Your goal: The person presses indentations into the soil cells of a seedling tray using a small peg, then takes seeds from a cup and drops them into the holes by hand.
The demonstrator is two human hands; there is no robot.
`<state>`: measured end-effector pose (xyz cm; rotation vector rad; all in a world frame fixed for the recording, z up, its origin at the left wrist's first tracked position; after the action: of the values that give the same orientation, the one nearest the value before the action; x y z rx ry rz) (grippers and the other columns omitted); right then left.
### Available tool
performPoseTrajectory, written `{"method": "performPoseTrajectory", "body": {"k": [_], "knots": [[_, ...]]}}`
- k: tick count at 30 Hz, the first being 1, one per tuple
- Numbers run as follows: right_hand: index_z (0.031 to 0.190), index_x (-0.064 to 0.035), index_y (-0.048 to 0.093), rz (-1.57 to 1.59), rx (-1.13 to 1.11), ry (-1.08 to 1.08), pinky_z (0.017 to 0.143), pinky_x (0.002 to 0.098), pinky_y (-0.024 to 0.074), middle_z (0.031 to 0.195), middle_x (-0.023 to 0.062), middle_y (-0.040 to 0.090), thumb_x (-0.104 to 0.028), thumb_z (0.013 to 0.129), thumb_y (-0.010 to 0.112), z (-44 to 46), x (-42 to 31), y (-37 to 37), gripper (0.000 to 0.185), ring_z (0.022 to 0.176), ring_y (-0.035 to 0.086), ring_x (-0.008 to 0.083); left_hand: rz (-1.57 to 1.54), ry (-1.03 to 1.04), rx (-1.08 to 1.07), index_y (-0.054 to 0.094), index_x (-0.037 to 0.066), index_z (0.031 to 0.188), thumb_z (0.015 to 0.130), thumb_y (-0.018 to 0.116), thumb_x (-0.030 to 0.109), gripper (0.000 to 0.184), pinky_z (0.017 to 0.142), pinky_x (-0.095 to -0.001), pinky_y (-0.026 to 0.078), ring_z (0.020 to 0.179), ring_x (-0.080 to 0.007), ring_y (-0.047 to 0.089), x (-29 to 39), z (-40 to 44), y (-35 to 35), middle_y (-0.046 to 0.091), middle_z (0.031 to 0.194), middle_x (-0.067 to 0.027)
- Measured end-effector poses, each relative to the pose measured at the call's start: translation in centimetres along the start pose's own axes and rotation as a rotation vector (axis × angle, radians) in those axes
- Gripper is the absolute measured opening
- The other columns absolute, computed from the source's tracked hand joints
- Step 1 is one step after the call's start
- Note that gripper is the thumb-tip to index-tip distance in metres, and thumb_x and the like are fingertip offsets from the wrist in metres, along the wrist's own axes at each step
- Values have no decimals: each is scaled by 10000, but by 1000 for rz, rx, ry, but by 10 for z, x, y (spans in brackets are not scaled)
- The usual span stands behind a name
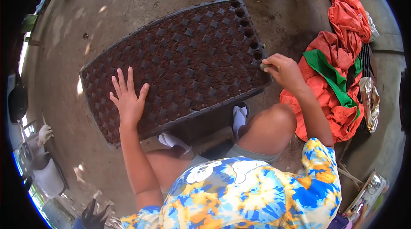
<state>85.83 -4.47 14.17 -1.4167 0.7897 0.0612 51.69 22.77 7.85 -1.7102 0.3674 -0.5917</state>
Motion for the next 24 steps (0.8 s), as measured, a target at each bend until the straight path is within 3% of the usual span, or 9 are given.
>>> {"method": "performPoseTrajectory", "body": {"k": [2, 6, 9, 15, 18, 22, 24], "knots": [[936, -41, 664, -94, 45, -94, 716, 375, 514, 908, 108, 641, -85, 781, 685, -4, -1, 19, 163, 818, 635, 303, -6, 6, 1, 226, 266, 1495, 901, 455, 592, 715, 1087, -640, 66, 1454, -303, 41, 1, 0, -1, 86, 1583, -57], [918, -42, 661, -34, 73, -26, 717, 378, 517, 903, 99, 642, -78, 777, 683, -15, -11, 0, 147, 815, 638, 302, -17, 8, 0, 231, 263, 1494, 900, 452, 597, 717, 1087, -637, 69, 1454, -306, 36, 1, 1, -1, 80, 1584, -57], [914, -42, 660, -67, -77, -21, 710, 378, 521, 904, 100, 643, -68, 763, 687, -33, -7, 2, 155, 814, 639, 304, -12, 15, 12, 230, 266, 1495, 903, 444, 597, 711, 1084, -640, 70, 1455, -301, 37, 0, 0, 0, 77, 1585, -49], [898, -43, 657, -70, -42, -5, 698, 385, 526, 888, 109, 636, -45, 740, 694, -32, -27, -3, 163, 807, 639, 306, -18, 19, 12, 238, 266, 1493, 900, 454, 594, 711, 1084, -640, 71, 1454, -306, 33, -1, 0, 0, 73, 1585, -54], [904, -43, 652, -67, -88, -154, 703, 391, 525, 883, 107, 632, -47, 739, 691, -31, -31, 23, 170, 797, 635, 311, -7, 18, 13, 240, 269, 1492, 900, 459, 590, 708, 1085, -640, 72, 1454, -304, 33, 0, 0, 0, 75, 1585, -54], [915, -47, 643, -98, -175, -156, 693, 392, 522, 895, 105, 629, -58, 743, 690, -17, -38, 12, 179, 806, 633, 315, -7, 22, 9, 241, 269, 1491, 900, 463, 585, 706, 1088, -636, 74, 1455, -300, 33, 0, 0, 0, 78, 1584, -53], [912, -47, 644, -63, -84, -173, 693, 397, 520, 893, 105, 630, -61, 751, 688, -5, -43, 14, 167, 810, 632, 316, -13, 19, 4, 239, 269, 1491, 899, 464, 586, 708, 1090, -634, 74, 1455, -299, 32, -2, 0, -1, 79, 1584, -53]]}}
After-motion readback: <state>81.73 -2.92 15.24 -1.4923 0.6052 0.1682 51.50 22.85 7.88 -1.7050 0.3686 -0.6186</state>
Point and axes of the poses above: each hand's wrist, its own z-axis towards the middle knuckle, its own y-axis out of the palm, x = y × z, the point moved 3 cm from there along z, towards the middle knuckle
